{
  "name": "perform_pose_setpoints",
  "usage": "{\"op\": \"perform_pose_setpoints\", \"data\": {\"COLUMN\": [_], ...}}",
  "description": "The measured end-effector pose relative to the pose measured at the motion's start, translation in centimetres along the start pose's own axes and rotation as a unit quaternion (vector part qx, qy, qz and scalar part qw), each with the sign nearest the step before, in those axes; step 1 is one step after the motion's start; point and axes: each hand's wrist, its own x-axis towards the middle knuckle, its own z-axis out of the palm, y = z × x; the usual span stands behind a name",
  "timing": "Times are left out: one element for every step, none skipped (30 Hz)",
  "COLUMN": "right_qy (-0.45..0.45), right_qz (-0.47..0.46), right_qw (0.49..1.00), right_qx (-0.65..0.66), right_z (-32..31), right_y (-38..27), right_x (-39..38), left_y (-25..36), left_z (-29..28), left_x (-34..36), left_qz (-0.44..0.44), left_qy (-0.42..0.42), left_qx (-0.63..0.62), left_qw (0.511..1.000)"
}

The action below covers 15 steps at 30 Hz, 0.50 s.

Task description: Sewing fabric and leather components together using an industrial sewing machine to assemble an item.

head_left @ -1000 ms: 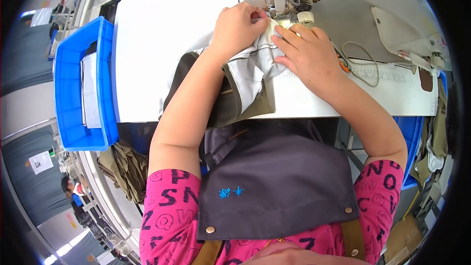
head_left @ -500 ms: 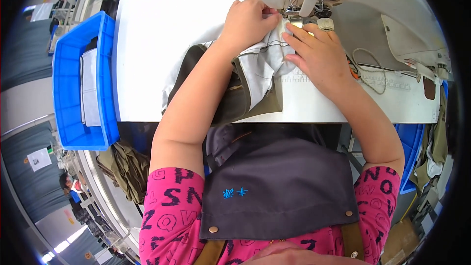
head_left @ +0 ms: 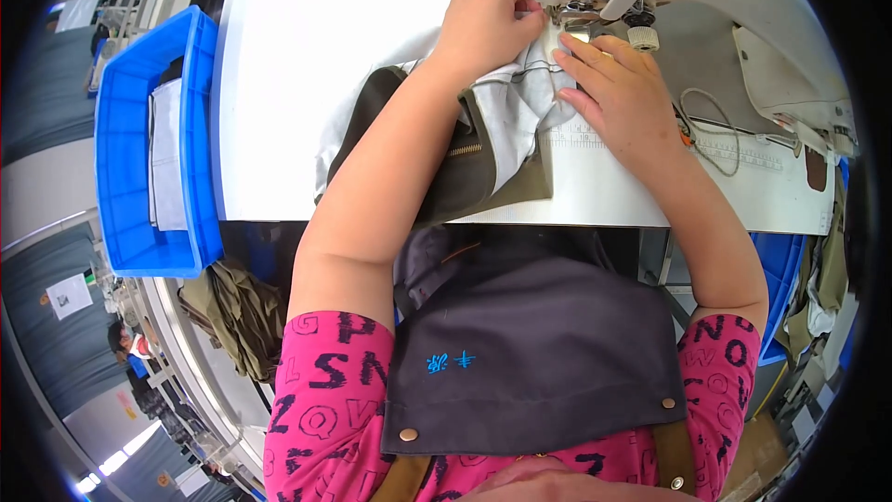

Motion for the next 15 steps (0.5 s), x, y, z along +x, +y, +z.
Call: {"op": "perform_pose_setpoints", "data": {"right_qy": [-0.001,-0.001,-0.001,-0.001,0.001,0.003,0.004,0.001,0.000,0.003,-0.022,-0.045,-0.040,-0.056,-0.073], "right_qz": [-0.001,-0.003,-0.004,-0.004,-0.008,-0.012,-0.012,-0.023,-0.035,-0.035,-0.043,-0.053,-0.049,-0.025,0.002], "right_qw": [1.000,1.000,1.000,1.000,1.000,1.000,1.000,1.000,0.999,0.999,0.998,0.994,0.994,0.990,0.984], "right_qx": [0.000,0.003,0.007,0.007,0.005,0.004,0.004,0.007,0.011,0.014,0.047,0.086,0.089,0.128,0.164], "right_z": [0.0,0.0,0.0,-0.1,-0.2,-0.4,-0.6,-0.7,-0.9,-1.1,-1.7,-1.8,-2.0,-2.2,-2.1], "right_y": [0.0,0.1,0.1,0.0,-0.2,-0.3,-0.4,-0.4,-0.3,-0.1,0.5,0.8,1.2,1.6,2.1], "right_x": [0.0,0.0,0.0,-0.1,-0.2,-0.3,-0.2,-0.1,0.0,0.3,0.6,1.0,1.4,1.6,1.5], "left_y": [-0.1,-0.1,-0.2,-0.2,-0.2,-0.2,-0.1,0.1,0.3,0.4,1.3,1.5,1.9,4.0,6.5], "left_z": [0.0,0.1,0.1,0.0,0.1,0.0,-0.2,-0.6,-1.3,-2.1,-3.5,-5.0,-6.4,-8.1,-9.3], "left_x": [0.1,0.0,-0.1,-0.1,-0.3,-0.4,-0.6,-0.8,-0.9,-1.1,-1.3,-2.0,-2.8,-3.3,-3.7], "left_qz": [0.004,0.004,0.004,0.004,0.004,0.006,0.008,0.008,0.002,-0.003,0.013,0.088,0.162,0.134,0.108], "left_qy": [0.008,0.008,0.006,0.004,0.003,0.001,-0.002,-0.003,-0.022,-0.040,-0.069,-0.039,-0.008,-0.054,-0.102], "left_qx": [0.005,0.004,0.004,0.004,0.003,0.001,0.000,0.003,0.020,0.038,0.072,0.119,0.164,0.165,0.163], "left_qw": [1.000,1.000,1.000,1.000,1.000,1.000,1.000,1.000,1.000,0.998,0.995,0.988,0.973,0.976,0.975]}}
